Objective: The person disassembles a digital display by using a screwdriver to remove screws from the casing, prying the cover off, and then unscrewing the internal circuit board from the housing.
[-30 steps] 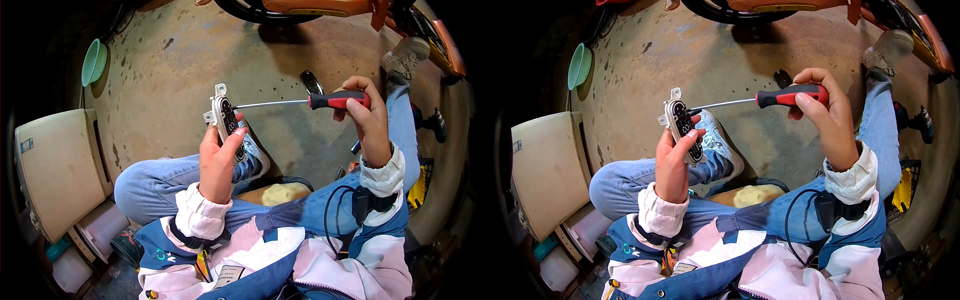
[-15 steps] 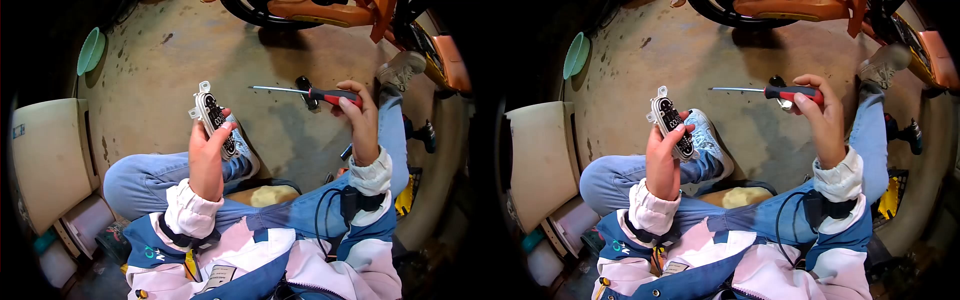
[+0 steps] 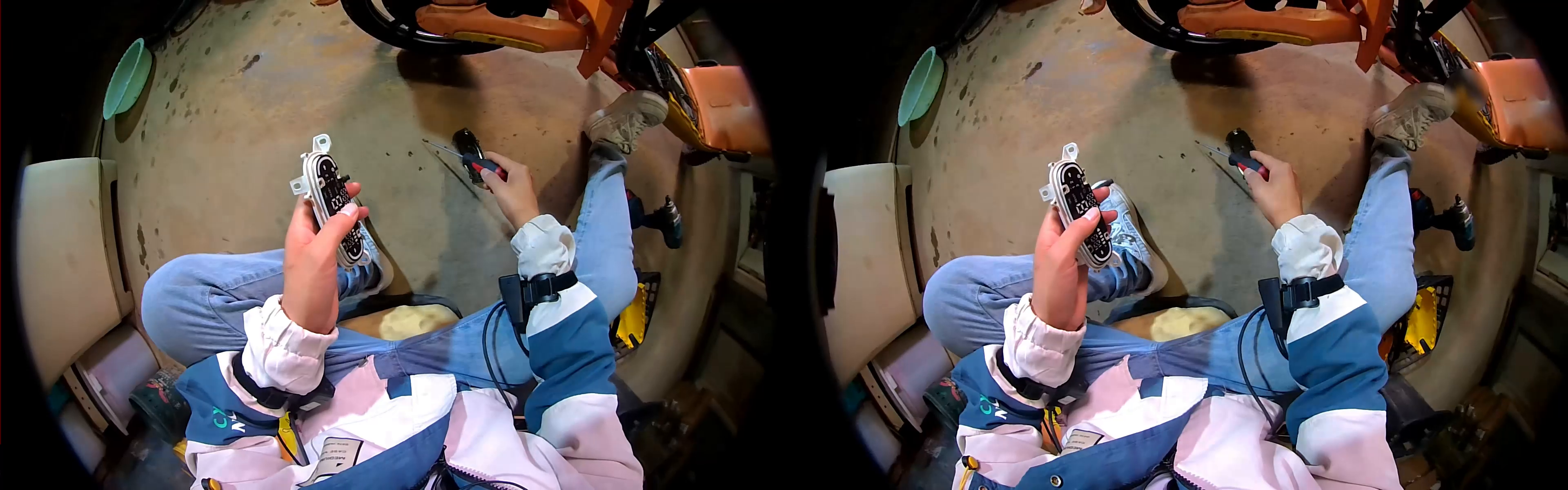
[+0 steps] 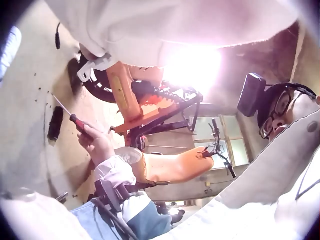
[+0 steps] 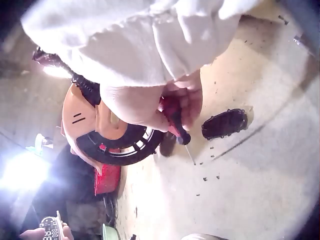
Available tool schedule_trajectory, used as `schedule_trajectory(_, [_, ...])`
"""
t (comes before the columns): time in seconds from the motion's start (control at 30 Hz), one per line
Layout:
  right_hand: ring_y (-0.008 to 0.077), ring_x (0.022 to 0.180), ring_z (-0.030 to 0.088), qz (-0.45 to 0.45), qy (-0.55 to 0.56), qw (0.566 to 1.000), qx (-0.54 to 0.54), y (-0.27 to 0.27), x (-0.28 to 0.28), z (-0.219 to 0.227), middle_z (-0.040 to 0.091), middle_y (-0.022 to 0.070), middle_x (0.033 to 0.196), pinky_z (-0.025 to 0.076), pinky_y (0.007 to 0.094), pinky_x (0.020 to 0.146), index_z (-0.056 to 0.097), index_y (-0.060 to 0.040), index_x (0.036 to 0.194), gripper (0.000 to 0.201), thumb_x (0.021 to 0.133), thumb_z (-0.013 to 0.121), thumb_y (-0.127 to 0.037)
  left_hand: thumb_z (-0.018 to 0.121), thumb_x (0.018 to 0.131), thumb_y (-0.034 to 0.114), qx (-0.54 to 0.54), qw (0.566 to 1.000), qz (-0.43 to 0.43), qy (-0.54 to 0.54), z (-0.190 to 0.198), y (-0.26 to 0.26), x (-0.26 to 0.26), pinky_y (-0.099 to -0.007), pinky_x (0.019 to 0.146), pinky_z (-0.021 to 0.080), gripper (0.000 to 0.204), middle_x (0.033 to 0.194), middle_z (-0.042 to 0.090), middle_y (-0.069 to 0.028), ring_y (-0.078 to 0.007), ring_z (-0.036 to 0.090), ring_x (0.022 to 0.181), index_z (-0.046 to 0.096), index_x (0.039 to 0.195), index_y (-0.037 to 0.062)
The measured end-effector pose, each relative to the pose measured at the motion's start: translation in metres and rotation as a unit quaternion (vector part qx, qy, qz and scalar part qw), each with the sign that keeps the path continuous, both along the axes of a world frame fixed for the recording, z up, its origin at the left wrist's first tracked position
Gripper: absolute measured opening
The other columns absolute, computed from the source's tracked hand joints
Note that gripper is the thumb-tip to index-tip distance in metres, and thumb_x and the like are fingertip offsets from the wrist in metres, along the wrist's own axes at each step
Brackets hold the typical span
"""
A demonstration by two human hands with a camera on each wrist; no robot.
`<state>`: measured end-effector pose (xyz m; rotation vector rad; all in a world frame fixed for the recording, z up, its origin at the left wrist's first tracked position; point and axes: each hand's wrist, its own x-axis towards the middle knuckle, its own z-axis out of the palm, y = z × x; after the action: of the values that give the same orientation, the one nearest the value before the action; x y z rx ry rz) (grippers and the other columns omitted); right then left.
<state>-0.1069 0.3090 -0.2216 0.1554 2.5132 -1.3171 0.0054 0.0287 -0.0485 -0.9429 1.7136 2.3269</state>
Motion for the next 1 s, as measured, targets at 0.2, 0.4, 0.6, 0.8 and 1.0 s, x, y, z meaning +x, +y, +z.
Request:
schedule_trajectory(0.2, [0.0274,0.078,0.068,0.012,-0.016,1.0,-0.02,-0.003,0.004,-0.005,0.07,0.0164,0.084,0.052,0.0377,0.075,0.071,-0.0036,0.121,0.042,0.082,0.071,-0.02,0.061,0.097,0.014,0.006,1.0,-0.002,0.005,-0.001,-0.001,0.001,-0.0286,0.087,0.05,0.041,0.127,0.064,-0.0089,-0.0153,0.063,0.107,0.051,0.135,0.0028])
schedule_trajectory(0.4, [0.037,0.085,0.07,0.055,-0.034,0.994,0.084,-0.005,0.007,0.007,0.072,0.0215,0.09,0.053,0.0422,0.078,0.071,-0.0058,0.12,0.04,0.082,0.069,-0.02,0.061,0.097,0.014,0.009,1.0,-0.012,0.006,-0.002,0.0,0.001,-0.0281,0.087,0.05,0.041,0.128,0.064,-0.0087,-0.015,0.063,0.107,0.051,0.135,0.0024])
schedule_trajectory(0.6, [0.0372,0.086,0.07,0.045,-0.04,0.994,0.086,-0.008,0.006,0.008,0.072,0.0212,0.09,0.053,0.0421,0.08,0.071,-0.0054,0.12,0.04,0.082,0.07,-0.021,0.062,0.097,0.015,0.01,1.0,-0.017,0.003,-0.004,-0.001,0.002,-0.028,0.087,0.051,0.042,0.128,0.064,-0.0087,-0.0146,0.063,0.107,0.051,0.135,0.0023])
schedule_trajectory(0.8, [0.0364,0.091,0.07,0.023,-0.012,0.999,0.028,-0.009,0.005,0.008,0.072,0.0231,0.096,0.053,0.041,0.082,0.07,-0.0024,0.122,0.044,0.082,0.071,-0.021,0.062,0.097,0.014,0.009,1.0,-0.017,0.0,-0.003,-0.001,0.001,-0.028,0.088,0.051,0.042,0.128,0.064,-0.0087,-0.0145,0.063,0.106,0.051,0.135,0.0022])
schedule_trajectory(1.0, [0.0361,0.092,0.07,0.025,-0.028,0.999,0.032,-0.012,0.005,0.015,0.072,0.0239,0.097,0.053,0.0413,0.083,0.069,-0.0015,0.123,0.044,0.083,0.071,-0.021,0.062,0.097,0.015,0.009,1.0,-0.021,-0.001,-0.004,0.0,0.002,-0.0282,0.089,0.05,0.042,0.128,0.064,-0.0086,-0.0143,0.063,0.106,0.051,0.135,0.0025])
